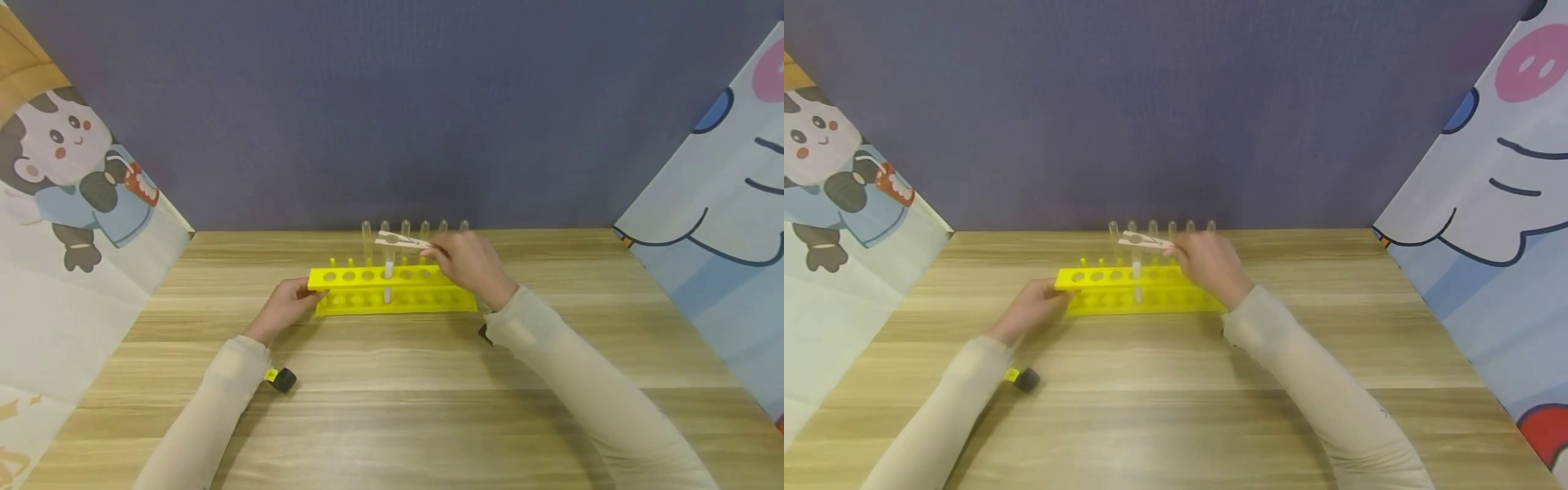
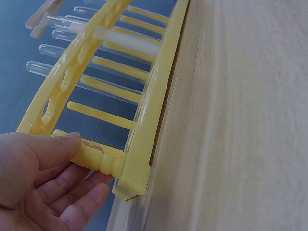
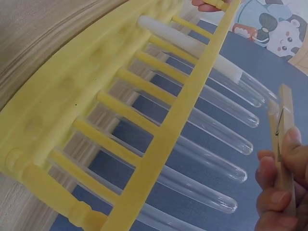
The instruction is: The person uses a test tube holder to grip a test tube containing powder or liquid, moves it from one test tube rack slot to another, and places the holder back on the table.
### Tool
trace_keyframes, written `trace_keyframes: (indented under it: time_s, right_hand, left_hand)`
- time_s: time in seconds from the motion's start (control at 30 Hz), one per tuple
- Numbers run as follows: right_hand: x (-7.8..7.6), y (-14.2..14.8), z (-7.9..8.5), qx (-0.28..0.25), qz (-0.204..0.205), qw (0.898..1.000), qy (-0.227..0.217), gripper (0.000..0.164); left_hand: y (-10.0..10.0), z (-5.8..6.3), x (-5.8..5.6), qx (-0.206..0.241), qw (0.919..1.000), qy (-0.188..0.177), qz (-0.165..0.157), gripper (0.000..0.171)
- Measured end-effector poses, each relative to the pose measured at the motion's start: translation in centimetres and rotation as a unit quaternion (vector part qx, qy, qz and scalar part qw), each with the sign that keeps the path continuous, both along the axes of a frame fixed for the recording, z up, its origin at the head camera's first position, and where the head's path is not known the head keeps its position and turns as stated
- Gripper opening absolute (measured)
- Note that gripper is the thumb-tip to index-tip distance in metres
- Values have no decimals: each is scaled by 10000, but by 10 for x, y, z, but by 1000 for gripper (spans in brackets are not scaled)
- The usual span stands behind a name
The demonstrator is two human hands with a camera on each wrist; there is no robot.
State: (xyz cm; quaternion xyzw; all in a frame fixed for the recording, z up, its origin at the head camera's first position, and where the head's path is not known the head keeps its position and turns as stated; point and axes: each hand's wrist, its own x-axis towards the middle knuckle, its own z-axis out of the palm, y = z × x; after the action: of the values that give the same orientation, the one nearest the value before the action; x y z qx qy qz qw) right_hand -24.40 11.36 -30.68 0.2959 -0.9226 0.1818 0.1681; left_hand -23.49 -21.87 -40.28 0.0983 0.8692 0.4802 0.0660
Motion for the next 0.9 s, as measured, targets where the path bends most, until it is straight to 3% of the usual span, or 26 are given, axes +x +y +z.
trace_keyframes:
  time_s: [0.9]
  right_hand:
    - [0,0,-14,23,71,9999,66,27]
  left_hand:
    - [1,1,3,51,10000,53,-59,31]
